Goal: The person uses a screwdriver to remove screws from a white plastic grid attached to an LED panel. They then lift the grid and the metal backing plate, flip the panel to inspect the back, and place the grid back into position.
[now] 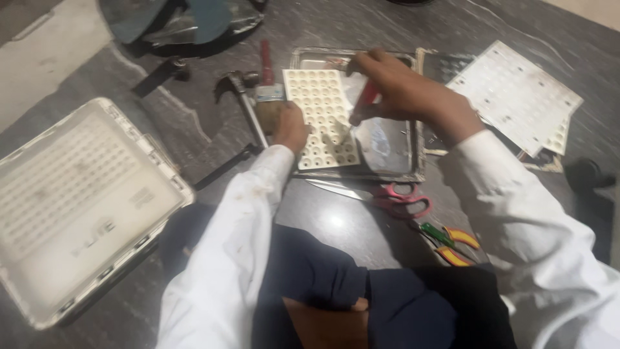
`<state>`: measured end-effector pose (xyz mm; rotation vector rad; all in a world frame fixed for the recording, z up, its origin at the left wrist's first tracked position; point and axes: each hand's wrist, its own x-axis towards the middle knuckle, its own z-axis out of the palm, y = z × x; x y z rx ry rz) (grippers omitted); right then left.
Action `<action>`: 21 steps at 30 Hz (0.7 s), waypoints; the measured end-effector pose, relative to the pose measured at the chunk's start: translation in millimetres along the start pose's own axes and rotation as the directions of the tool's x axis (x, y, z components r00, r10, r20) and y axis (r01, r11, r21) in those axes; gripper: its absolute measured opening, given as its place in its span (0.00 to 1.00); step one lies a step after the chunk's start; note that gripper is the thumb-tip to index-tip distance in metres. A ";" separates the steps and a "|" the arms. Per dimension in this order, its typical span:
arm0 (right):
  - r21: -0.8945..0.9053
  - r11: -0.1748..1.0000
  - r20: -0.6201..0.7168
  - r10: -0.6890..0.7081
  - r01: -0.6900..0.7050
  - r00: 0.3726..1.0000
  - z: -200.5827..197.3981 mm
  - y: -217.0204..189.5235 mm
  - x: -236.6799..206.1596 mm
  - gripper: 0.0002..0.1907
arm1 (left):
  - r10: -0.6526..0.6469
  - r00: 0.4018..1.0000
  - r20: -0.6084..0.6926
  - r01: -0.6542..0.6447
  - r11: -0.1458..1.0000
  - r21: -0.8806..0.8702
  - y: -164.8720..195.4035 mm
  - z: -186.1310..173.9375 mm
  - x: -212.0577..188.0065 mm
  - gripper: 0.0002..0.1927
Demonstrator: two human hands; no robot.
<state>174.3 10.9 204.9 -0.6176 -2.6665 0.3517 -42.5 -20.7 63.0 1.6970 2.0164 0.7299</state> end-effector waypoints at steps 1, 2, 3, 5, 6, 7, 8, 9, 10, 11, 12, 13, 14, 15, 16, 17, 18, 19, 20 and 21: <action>0.027 0.996 -0.048 -0.088 0.090 0.995 -1.2 0.2 -1.3 0.20 | -0.030 1.000 -0.005 0.030 1.000 -0.005 0.7 -0.4 -0.4 0.37; 0.049 0.984 -0.102 -0.165 0.171 0.981 -0.2 -0.4 -2.0 0.16 | -0.053 0.999 -0.004 0.053 0.999 -0.009 2.1 0.8 -0.1 0.36; 0.072 0.994 -0.061 0.092 -0.087 0.994 3.4 -2.1 -2.3 0.15 | -0.067 0.998 0.005 0.067 0.998 -0.012 3.2 1.3 0.2 0.35; 0.070 0.808 0.041 0.583 -0.584 0.811 9.9 -5.4 -4.0 0.14 | 0.026 0.998 -0.056 -0.029 0.998 -0.062 5.6 1.1 0.2 0.39; -0.046 0.844 -0.009 0.534 -0.534 0.846 10.6 -5.5 -3.9 0.16 | 0.070 0.994 -0.084 -0.077 0.994 -0.082 5.8 0.1 -0.6 0.41; -0.164 0.863 -0.053 0.476 -0.478 0.878 11.3 -5.4 -3.9 0.18 | 0.050 0.997 -0.055 -0.054 0.995 -0.082 6.7 -1.0 0.0 0.40; -0.285 0.866 -0.082 0.405 -0.411 0.911 11.1 -4.7 -3.5 0.20 | 0.024 0.999 -0.031 -0.026 0.996 -0.086 7.4 -2.0 0.9 0.40; -0.100 0.930 -0.006 0.354 -0.353 0.935 9.9 -3.3 -3.3 0.19 | -0.008 1.000 -0.005 0.008 0.996 -0.087 6.8 -2.1 -0.3 0.39; 0.096 0.951 0.050 0.289 -0.292 0.956 7.3 -1.0 -2.3 0.20 | -0.008 1.000 -0.003 0.007 0.997 -0.076 5.6 -3.4 -0.4 0.39; 0.288 0.930 0.092 0.210 -0.228 0.973 5.2 1.0 -1.9 0.22 | -0.007 1.000 -0.003 0.006 0.998 -0.069 5.7 -3.3 -0.2 0.38; 0.245 0.945 0.060 0.210 -0.218 0.976 5.9 1.6 -1.4 0.18 | -0.006 1.000 -0.004 0.006 0.998 -0.063 5.5 -3.2 0.1 0.37; 0.202 0.957 0.030 0.208 -0.210 0.978 6.5 2.4 -1.0 0.14 | -0.017 1.000 -0.008 0.017 0.998 -0.065 5.0 -2.9 -0.6 0.39; 0.156 0.967 0.000 0.206 -0.204 0.978 7.9 2.4 -1.0 0.10 | -0.027 1.000 -0.010 0.026 0.997 -0.069 4.3 -3.1 -1.2 0.41; 0.144 0.929 -0.007 0.344 -0.340 0.939 10.4 1.7 -1.8 0.10 | -0.035 0.999 -0.015 0.034 0.997 -0.073 4.6 -3.3 -1.2 0.42; 0.133 0.875 -0.013 0.472 -0.466 0.882 13.9 0.2 -2.4 0.12 | -0.043 0.999 -0.010 0.042 0.997 -0.065 5.1 -3.3 -1.7 0.41; 0.127 0.802 -0.020 0.590 -0.583 0.807 16.6 -1.2 -3.4 0.16 | -0.052 0.999 -0.004 0.052 0.997 -0.054 5.2 -3.6 -2.9 0.39; 0.040 0.838 -0.037 0.546 -0.545 0.837 16.6 -1.3 -3.6 0.16 | -0.060 0.998 0.003 0.060 0.997 -0.040 5.2 -5.0 -3.6 0.37; -0.053 0.865 -0.048 0.497 -0.499 0.866 14.9 -0.9 -4.4 0.17 | -0.080 0.996 0.027 0.080 0.997 -0.013 6.7 -5.7 -3.0 0.36; -0.147 0.883 -0.050 0.443 -0.446 0.895 12.7 -0.5 -4.9 0.18 | -0.103 0.993 0.050 0.103 0.995 0.013 7.9 -6.2 -3.0 0.34; -0.018 0.927 0.000 0.376 -0.375 0.927 9.6 -0.2 -6.1 0.19 | -0.125 0.989 0.076 0.122 0.992 0.043 8.9 -6.3 -3.4 0.33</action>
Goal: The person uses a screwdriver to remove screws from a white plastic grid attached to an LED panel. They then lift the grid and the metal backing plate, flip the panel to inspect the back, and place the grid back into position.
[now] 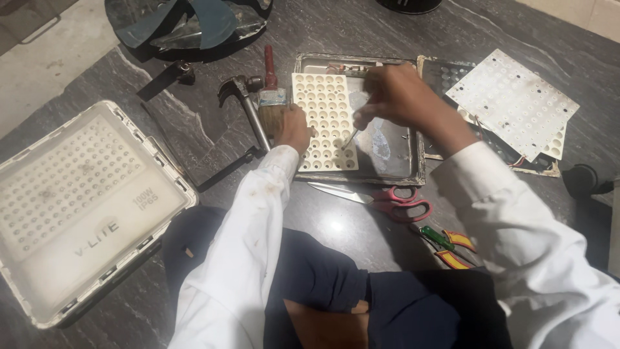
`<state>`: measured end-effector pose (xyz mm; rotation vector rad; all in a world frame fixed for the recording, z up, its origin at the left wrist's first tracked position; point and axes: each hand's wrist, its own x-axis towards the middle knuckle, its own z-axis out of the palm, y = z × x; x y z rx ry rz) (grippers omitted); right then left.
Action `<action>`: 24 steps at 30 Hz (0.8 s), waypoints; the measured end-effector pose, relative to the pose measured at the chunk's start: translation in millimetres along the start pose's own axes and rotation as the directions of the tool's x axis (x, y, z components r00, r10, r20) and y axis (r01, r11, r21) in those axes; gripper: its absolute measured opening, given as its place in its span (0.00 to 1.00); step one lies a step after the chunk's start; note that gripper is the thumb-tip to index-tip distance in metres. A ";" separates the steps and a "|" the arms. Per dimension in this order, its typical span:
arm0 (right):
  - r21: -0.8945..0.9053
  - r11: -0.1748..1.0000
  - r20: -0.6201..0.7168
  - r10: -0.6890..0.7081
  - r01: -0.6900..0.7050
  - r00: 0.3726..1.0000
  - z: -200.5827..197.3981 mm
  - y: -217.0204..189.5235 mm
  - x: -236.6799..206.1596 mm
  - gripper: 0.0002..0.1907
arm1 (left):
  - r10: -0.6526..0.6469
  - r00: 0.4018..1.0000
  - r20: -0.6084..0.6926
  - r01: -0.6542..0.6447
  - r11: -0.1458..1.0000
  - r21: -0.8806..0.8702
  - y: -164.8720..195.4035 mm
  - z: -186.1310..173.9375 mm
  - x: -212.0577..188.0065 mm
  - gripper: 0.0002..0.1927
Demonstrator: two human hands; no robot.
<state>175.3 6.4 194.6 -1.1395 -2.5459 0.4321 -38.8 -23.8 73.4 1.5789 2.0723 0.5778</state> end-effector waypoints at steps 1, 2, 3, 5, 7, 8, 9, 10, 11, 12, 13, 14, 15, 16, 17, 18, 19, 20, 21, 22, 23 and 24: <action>0.130 0.989 0.034 -0.077 0.072 0.996 -3.3 0.6 -1.6 0.22 | 0.024 1.000 -0.006 -0.024 1.000 0.015 1.0 -0.4 0.5 0.31; 0.257 0.957 0.057 -0.157 0.137 0.986 -6.3 0.9 -2.5 0.27 | 0.050 0.999 -0.012 -0.050 0.998 0.026 2.8 0.2 1.5 0.29; 0.170 0.973 0.018 -0.164 0.158 0.986 -6.2 -0.5 -2.7 0.24 | 0.078 0.997 -0.017 -0.077 0.996 0.038 4.7 1.6 2.7 0.27; -0.006 0.981 -0.052 -0.194 0.194 0.980 -1.4 -5.6 -1.7 0.20 | 0.205 0.974 -0.093 -0.196 0.976 0.095 5.6 5.9 3.1 0.24; 0.031 0.985 0.032 0.167 -0.168 0.985 4.0 -10.1 1.1 0.16 | 0.252 0.961 -0.112 -0.240 0.964 0.112 5.6 11.8 3.0 0.21; 0.046 0.937 0.081 0.341 -0.345 0.937 5.9 -11.2 1.6 0.17 | 0.234 0.968 -0.089 -0.224 0.968 0.110 2.4 14.5 0.7 0.20; -0.040 0.961 0.043 0.274 -0.272 0.961 6.0 -11.2 1.5 0.18 | 0.220 0.974 -0.063 -0.212 0.970 0.117 -1.6 14.6 0.3 0.18; -0.130 0.972 0.011 0.201 -0.198 0.979 5.7 -10.3 1.6 0.19 | 0.241 0.967 -0.078 -0.229 0.964 0.138 -4.7 14.8 0.4 0.18; -0.222 0.967 -0.008 0.125 -0.124 0.992 4.9 -9.2 0.7 0.20 | 0.259 0.962 -0.091 -0.243 0.957 0.157 -7.8 16.2 -1.1 0.18; -0.077 0.994 0.061 0.083 -0.079 0.995 3.4 -7.2 -1.1 0.21 | 0.279 0.955 -0.101 -0.259 0.950 0.173 -9.6 18.0 -2.6 0.18; 0.069 0.997 0.122 0.033 -0.042 0.992 1.1 -5.2 -3.5 0.22 | 0.283 0.954 -0.101 -0.264 0.950 0.168 -11.7 18.4 -3.2 0.19; 0.213 0.977 0.174 -0.026 -0.012 0.984 -0.4 -3.6 -5.2 0.24 | 0.288 0.952 -0.103 -0.270 0.950 0.160 -13.1 18.3 -3.3 0.19; 0.115 0.991 0.093 -0.085 0.074 0.992 0.3 -4.0 -4.9 0.21 | 0.293 0.950 -0.106 -0.275 0.949 0.152 -12.7 18.9 -3.1 0.20; 0.012 0.988 0.020 -0.155 0.155 0.988 1.4 -4.7 -5.0 0.19 | 0.287 0.953 -0.096 -0.269 0.948 0.168 -11.2 19.7 -2.8 0.19; -0.096 0.969 -0.045 -0.234 0.229 0.971 3.2 -6.7 -3.9 0.16 | 0.280 0.956 -0.087 -0.260 0.947 0.186 -9.7 18.7 -1.9 0.17; -0.106 0.986 -0.035 -0.135 0.130 0.990 5.1 -9.5 -1.2 0.15 | 0.271 0.959 -0.081 -0.250 0.946 0.206 -8.5 17.1 -0.9 0.16; -0.112 0.993 -0.027 -0.034 0.031 0.999 7.4 -13.2 2.0 0.15 | 0.276 0.958 -0.077 -0.248 0.934 0.258 -8.4 15.6 -0.9 0.17; -0.115 0.991 -0.021 0.071 -0.073 0.997 9.8 -17.3 4.7 0.17 | 0.283 0.957 -0.068 -0.249 0.917 0.313 -7.9 14.3 -1.6 0.18; -0.108 0.992 -0.013 0.060 -0.061 0.998 11.3 -21.4 7.4 0.18 | 0.295 0.954 -0.057 -0.255 0.895 0.367 -8.2 12.6 -1.6 0.19; -0.107 0.993 -0.006 0.047 -0.048 0.999 11.1 -24.7 10.0 0.21 | 0.317 0.946 -0.075 -0.263 0.880 0.397 -8.3 10.8 -2.3 0.18; -0.109 0.993 0.006 0.033 -0.032 0.999 9.7 -27.2 11.4 0.23 | 0.335 0.937 -0.095 -0.267 0.867 0.421 -8.4 10.8 -4.7 0.17; -0.024 0.999 0.027 -0.044 0.045 0.999 8.6 -29.2 11.6 0.22 | 0.349 0.930 -0.115 -0.267 0.856 0.443 -9.1 11.8 -8.3 0.16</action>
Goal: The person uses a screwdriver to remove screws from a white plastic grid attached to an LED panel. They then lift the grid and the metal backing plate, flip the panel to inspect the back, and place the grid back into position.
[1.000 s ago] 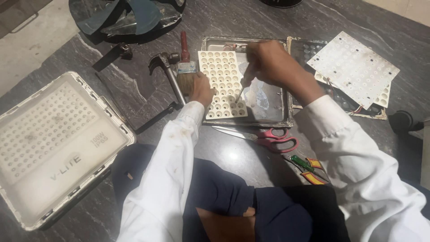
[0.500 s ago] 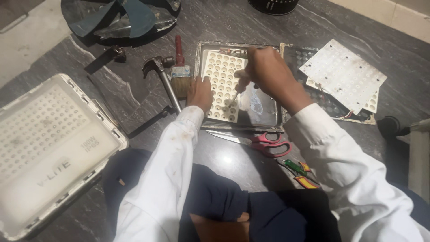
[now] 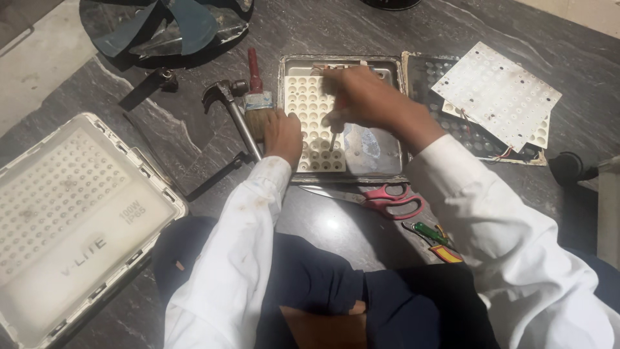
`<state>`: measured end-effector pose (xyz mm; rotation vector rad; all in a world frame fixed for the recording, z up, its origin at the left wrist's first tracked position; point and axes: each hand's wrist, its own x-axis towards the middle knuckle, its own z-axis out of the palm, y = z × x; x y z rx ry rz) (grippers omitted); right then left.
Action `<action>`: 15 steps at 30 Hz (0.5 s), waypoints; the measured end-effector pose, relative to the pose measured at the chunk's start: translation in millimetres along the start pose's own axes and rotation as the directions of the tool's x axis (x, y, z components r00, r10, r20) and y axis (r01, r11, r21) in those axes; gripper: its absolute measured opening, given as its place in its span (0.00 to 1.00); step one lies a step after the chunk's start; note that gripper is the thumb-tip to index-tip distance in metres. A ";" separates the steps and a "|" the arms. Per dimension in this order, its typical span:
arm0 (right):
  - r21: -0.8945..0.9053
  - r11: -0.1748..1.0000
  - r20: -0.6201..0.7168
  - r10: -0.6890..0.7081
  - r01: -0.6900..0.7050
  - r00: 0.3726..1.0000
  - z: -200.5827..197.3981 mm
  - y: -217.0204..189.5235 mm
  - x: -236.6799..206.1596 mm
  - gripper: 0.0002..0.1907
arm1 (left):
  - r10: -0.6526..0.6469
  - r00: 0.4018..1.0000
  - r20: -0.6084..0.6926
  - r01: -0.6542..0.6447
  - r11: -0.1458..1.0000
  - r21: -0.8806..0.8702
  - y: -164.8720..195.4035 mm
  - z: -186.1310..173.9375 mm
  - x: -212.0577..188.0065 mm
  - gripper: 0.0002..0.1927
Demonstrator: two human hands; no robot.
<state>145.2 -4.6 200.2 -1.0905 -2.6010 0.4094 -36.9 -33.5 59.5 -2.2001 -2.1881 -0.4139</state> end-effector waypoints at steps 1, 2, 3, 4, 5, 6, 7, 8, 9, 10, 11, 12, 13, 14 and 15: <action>0.086 0.993 0.012 -0.080 0.079 0.997 -0.7 -1.9 1.5 0.23 | -0.003 1.000 0.020 0.003 1.000 -0.017 1.2 0.3 -2.5 0.20; 0.172 0.972 0.017 -0.163 0.157 0.987 -0.6 -3.3 3.2 0.24 | -0.007 0.999 0.038 0.008 0.999 -0.033 3.0 1.2 -4.5 0.25; 0.100 0.990 -0.010 -0.098 0.099 0.995 0.8 -4.5 4.8 0.21 | -0.011 0.998 0.061 0.013 0.999 -0.046 2.9 1.8 -6.4 0.30; 0.029 0.999 -0.039 -0.032 0.033 0.999 3.3 -5.1 5.6 0.19 | -0.018 0.999 0.029 0.020 0.998 -0.064 2.5 2.8 -8.1 0.25; -0.045 0.998 -0.074 0.033 -0.036 0.997 5.9 -4.8 6.4 0.18 | -0.025 1.000 -0.005 0.024 0.996 -0.085 2.3 3.7 -7.7 0.20; -0.075 0.996 -0.094 0.046 -0.053 0.994 8.1 -3.0 5.4 0.18 | -0.033 0.999 -0.040 0.029 0.994 -0.105 1.5 4.9 -7.5 0.15; -0.100 0.993 -0.118 0.058 -0.070 0.991 10.9 -1.0 3.6 0.17 | 0.014 1.000 -0.017 -0.015 0.995 -0.100 -0.8 6.0 -8.2 0.12; -0.126 0.988 -0.145 0.067 -0.086 0.987 12.0 2.2 2.3 0.17 | 0.061 0.998 0.002 -0.061 0.994 -0.095 -3.4 6.6 -7.1 0.09; -0.083 0.994 -0.153 0.063 -0.076 0.986 11.8 5.9 0.4 0.17 | 0.106 0.994 0.022 -0.103 0.990 -0.095 -5.6 7.7 -6.7 0.07; -0.039 0.997 -0.160 0.063 -0.070 0.985 11.0 9.6 -2.7 0.17 | 0.185 0.983 0.015 -0.180 0.971 -0.157 -7.6 9.4 -8.5 0.08; 0.004 0.998 -0.168 0.065 -0.065 0.984 8.5 13.2 -5.8 0.17 | 0.265 0.964 0.002 -0.258 0.941 -0.218 -9.7 10.9 -10.8 0.08; 0.038 0.999 -0.126 0.041 -0.037 0.991 4.3 16.8 -7.4 0.19 | 0.340 0.940 -0.016 -0.331 0.902 -0.276 -10.5 12.5 -12.1 0.09; 0.076 0.997 -0.084 0.015 -0.008 0.996 -0.5 19.1 -7.6 0.22 | 0.360 0.933 0.012 -0.341 0.894 -0.291 -11.1 13.4 -12.2 0.11; 0.118 0.993 -0.042 -0.015 0.020 0.999 -4.7 19.8 -7.8 0.25 | 0.378 0.925 0.042 -0.348 0.887 -0.305 -11.1 13.3 -12.1 0.15; 0.098 0.992 -0.040 -0.071 0.074 0.997 -7.6 18.4 -7.3 0.22 | 0.396 0.916 0.071 -0.355 0.879 -0.317 -10.6 12.5 -11.6 0.20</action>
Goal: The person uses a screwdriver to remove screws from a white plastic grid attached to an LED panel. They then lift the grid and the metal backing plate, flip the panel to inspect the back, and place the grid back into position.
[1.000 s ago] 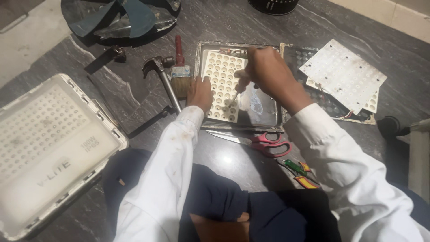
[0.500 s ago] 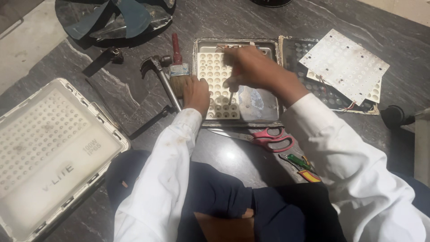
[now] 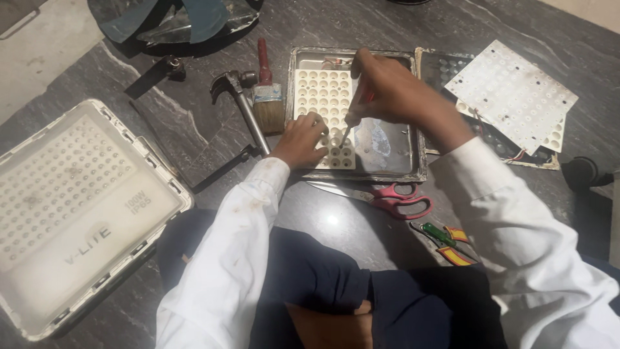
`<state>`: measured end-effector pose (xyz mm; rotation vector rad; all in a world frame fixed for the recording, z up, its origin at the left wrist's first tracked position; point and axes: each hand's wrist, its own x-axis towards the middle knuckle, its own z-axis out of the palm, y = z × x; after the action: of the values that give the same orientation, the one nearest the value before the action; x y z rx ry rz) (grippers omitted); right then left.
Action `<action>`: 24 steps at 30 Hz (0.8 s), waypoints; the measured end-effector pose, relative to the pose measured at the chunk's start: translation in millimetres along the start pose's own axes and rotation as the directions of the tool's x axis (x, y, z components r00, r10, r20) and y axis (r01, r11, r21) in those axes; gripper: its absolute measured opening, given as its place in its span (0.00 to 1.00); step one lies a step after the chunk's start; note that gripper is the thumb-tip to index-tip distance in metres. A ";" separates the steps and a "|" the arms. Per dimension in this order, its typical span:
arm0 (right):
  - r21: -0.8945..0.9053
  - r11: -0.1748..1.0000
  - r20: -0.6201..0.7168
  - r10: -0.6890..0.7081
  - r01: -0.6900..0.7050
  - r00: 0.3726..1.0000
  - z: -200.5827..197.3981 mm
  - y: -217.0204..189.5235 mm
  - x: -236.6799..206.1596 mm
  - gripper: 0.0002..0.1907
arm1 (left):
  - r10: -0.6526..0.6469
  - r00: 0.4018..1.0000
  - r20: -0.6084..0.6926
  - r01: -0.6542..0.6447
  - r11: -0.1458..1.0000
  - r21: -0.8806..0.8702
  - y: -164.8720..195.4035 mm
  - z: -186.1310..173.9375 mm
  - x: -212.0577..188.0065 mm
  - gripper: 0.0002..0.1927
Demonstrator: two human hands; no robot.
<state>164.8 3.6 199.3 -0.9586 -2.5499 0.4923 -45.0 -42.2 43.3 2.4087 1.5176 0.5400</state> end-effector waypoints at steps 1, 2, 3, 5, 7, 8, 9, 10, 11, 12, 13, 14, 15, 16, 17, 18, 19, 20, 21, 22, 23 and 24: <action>-0.019 0.998 0.007 -0.053 0.053 0.999 -2.9 -2.3 -0.4 0.18 | -0.021 1.000 0.017 0.021 1.000 0.001 0.8 -0.3 0.4 0.22; -0.038 0.994 0.014 -0.104 0.104 0.994 -4.9 -5.6 -0.1 0.15 | -0.040 0.999 0.034 0.040 0.999 0.001 1.2 -0.9 0.9 0.24; -0.092 0.995 0.029 0.047 -0.045 0.998 -3.6 -10.4 -0.8 0.17 | -0.055 0.997 0.051 0.055 0.998 0.002 2.8 -1.5 2.5 0.27; -0.206 0.921 0.033 0.343 -0.329 0.939 -0.9 -18.5 -2.3 0.20 | -0.105 0.990 0.093 0.103 0.994 0.023 7.7 -4.4 5.6 0.30; -0.334 0.899 -0.014 0.294 -0.282 0.956 -3.0 -20.4 -3.1 0.20 | -0.164 0.977 0.134 0.165 0.986 0.009 12.2 -8.0 8.9 0.31; -0.396 0.882 -0.032 0.264 -0.255 0.964 -3.7 -19.5 -3.0 0.20 | -0.202 0.967 0.156 0.207 0.978 -0.018 15.2 -8.4 10.2 0.31; -0.232 0.949 0.077 0.239 -0.216 0.968 -7.6 -16.2 -3.5 0.20 | -0.238 0.954 0.182 0.249 0.968 -0.041 17.4 -8.5 10.5 0.31; -0.055 0.981 0.178 0.193 -0.186 0.965 -15.1 -10.8 -4.1 0.21 | -0.239 0.954 0.180 0.243 0.970 -0.004 18.0 -8.8 10.7 0.32; 0.127 0.978 0.266 0.129 -0.167 0.955 -20.7 -5.4 -5.3 0.22 | -0.238 0.955 0.179 0.236 0.971 0.032 18.4 -8.3 12.3 0.33; 0.025 0.996 0.184 0.081 -0.087 0.980 -18.7 -2.3 -5.5 0.17 | -0.234 0.956 0.178 0.225 0.972 0.068 19.0 -7.1 15.3 0.34; -0.084 0.996 0.105 0.021 -0.012 0.994 -12.1 -1.2 -4.8 0.13 | -0.230 0.958 0.174 0.218 0.972 0.086 19.9 -5.2 18.6 0.33; -0.199 0.978 0.036 -0.050 0.056 0.998 -8.7 0.3 -4.0 0.10 | -0.228 0.959 0.167 0.213 0.972 0.102 20.7 -3.1 21.9 0.32; -0.212 0.975 0.030 0.075 -0.067 0.997 -8.4 2.5 -5.3 0.09 | -0.228 0.961 0.159 0.210 0.970 0.119 21.8 -0.5 24.2 0.32; -0.219 0.957 0.021 0.199 -0.189 0.980 -5.5 3.2 -8.3 0.11 | -0.234 0.966 0.109 0.227 0.971 0.078 22.6 2.2 23.9 0.29; -0.222 0.925 0.011 0.319 -0.309 0.948 -2.6 3.5 -9.4 0.15 | -0.243 0.968 0.059 0.241 0.970 0.038 23.1 4.1 23.2 0.28; -0.128 0.964 0.103 0.247 -0.233 0.964 -5.4 5.9 -6.2 0.16 | -0.254 0.967 0.007 0.254 0.967 -0.005 23.5 4.9 23.6 0.27; -0.027 0.986 0.189 0.166 -0.164 0.968 -12.0 10.2 -3.1 0.19 | -0.282 0.959 0.037 0.282 0.959 0.012 24.9 5.9 25.1 0.27; 0.079 0.992 0.264 0.079 -0.103 0.961 -15.5 13.4 -2.8 0.24 | -0.307 0.949 0.069 0.306 0.952 0.028 27.5 6.4 27.6 0.27; 0.024 1.000 0.191 -0.015 0.011 0.982 -11.6 13.6 -4.3 0.18 | -0.330 0.939 0.101 0.327 0.944 0.042 31.1 8.2 30.2 0.27; -0.040 0.992 0.120 -0.116 0.122 0.986 -4.5 11.2 -3.4 0.12 | -0.362 0.926 0.104 0.362 0.932 0.014 33.9 8.6 31.4 0.25; -0.108 0.967 0.054 -0.224 0.229 0.973 -0.6 8.9 -1.7 0.07 | -0.395 0.912 0.107 0.398 0.917 -0.011 36.0 7.5 31.7 0.23; -0.145 0.982 0.023 -0.119 0.121 0.993 1.7 6.4 -1.1 0.09 | -0.428 0.897 0.107 0.434 0.900 -0.036 37.2 5.7 33.6 0.22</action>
<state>168.3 7.0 194.7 -0.8455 -2.6673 0.2822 0.9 -28.0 58.8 1.9297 1.8843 0.3582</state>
